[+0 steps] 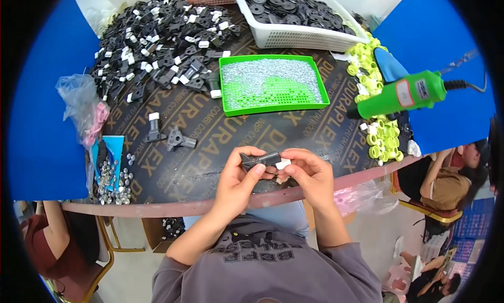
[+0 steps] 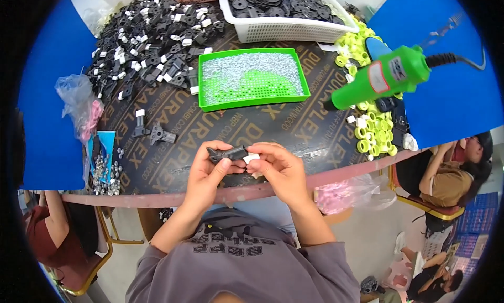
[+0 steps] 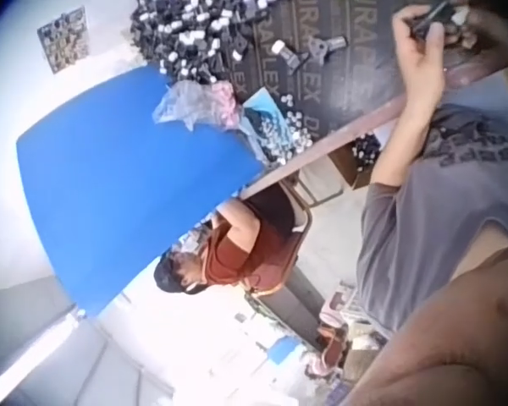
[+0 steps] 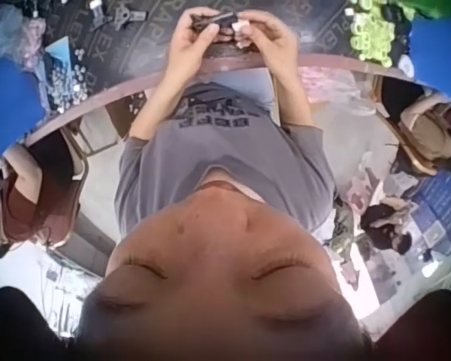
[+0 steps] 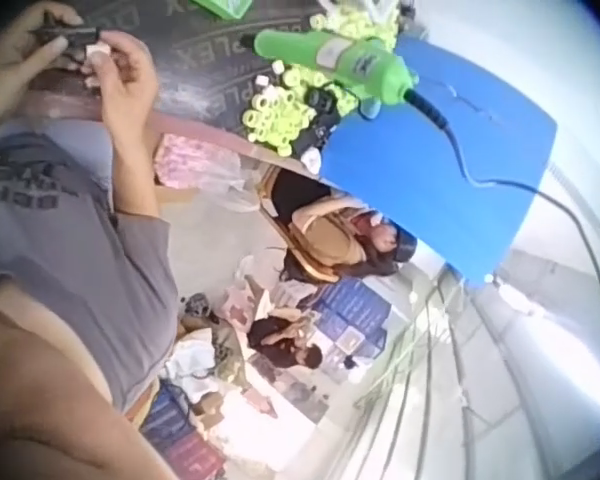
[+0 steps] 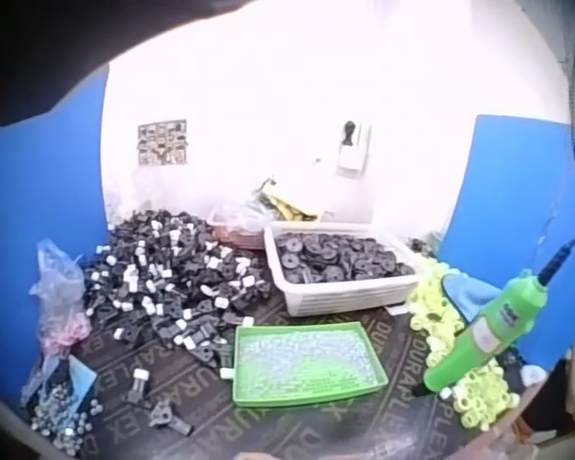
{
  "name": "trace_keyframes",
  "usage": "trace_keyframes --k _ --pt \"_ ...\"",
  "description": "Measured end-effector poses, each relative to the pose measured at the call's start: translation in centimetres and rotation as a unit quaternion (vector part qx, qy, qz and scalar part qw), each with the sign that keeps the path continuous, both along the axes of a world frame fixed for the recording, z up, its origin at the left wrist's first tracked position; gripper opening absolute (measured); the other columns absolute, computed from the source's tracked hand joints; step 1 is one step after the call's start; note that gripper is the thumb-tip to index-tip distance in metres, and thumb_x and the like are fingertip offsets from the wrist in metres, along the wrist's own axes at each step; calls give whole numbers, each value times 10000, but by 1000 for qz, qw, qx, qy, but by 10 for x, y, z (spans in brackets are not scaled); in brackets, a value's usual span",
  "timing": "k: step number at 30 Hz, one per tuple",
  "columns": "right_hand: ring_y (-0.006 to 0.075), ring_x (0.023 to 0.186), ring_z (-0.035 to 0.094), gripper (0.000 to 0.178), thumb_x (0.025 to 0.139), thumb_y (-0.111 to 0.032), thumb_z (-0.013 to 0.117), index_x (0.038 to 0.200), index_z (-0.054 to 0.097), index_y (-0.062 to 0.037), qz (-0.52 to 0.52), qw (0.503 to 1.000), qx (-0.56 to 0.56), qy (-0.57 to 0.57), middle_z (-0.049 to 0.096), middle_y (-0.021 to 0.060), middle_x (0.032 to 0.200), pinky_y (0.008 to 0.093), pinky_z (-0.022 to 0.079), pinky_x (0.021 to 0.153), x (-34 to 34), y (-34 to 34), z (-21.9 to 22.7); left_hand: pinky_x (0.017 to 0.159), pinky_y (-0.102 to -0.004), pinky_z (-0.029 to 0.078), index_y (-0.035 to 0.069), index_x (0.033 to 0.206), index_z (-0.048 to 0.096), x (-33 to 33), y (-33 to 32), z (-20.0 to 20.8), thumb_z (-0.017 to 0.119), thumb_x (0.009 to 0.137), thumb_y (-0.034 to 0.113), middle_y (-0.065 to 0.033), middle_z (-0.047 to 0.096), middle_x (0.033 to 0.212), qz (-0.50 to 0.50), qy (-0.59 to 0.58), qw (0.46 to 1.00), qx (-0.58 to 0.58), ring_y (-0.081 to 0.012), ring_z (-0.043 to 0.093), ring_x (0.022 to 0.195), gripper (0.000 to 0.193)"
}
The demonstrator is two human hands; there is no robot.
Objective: Assembling small plastic toy components using an electric screwdriver and small screws at a factory workbench.
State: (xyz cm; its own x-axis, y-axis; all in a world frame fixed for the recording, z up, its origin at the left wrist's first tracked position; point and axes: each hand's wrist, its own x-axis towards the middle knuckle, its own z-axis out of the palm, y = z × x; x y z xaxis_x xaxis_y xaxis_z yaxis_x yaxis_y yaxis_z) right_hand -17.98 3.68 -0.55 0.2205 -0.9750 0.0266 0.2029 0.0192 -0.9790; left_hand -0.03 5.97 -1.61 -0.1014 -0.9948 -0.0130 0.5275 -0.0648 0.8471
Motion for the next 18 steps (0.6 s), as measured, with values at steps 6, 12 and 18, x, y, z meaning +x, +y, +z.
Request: trace_keyframes --k 6,12,18 --pt "138 995 642 266 883 61 672 1145 636 36 51 994 29 -92 670 97 1079 259 526 864 17 -12 -12 774 -270 539 34 1188 497 19 4 -9 563 983 46 -74 615 1029 33 -56 998 9 -121 634 858 215" --pt "131 949 647 229 872 66 683 1095 641 41 73 993 93 -29 677 97 1045 259 534 840 18 -19 -27 677 -219 451 58 1141 487 32 4 -9 554 971 17 -27 561 890 12 -225 974 -14 -71 539 734 187" --pt "110 815 638 197 852 102 672 1036 665 32 134 988 -38 61 622 62 927 228 526 739 15 -12 -34 758 -306 459 50 1128 458 45 5 -4 550 930 -20 -93 551 970 -70 -370 924 -72 -193 571 836 230"
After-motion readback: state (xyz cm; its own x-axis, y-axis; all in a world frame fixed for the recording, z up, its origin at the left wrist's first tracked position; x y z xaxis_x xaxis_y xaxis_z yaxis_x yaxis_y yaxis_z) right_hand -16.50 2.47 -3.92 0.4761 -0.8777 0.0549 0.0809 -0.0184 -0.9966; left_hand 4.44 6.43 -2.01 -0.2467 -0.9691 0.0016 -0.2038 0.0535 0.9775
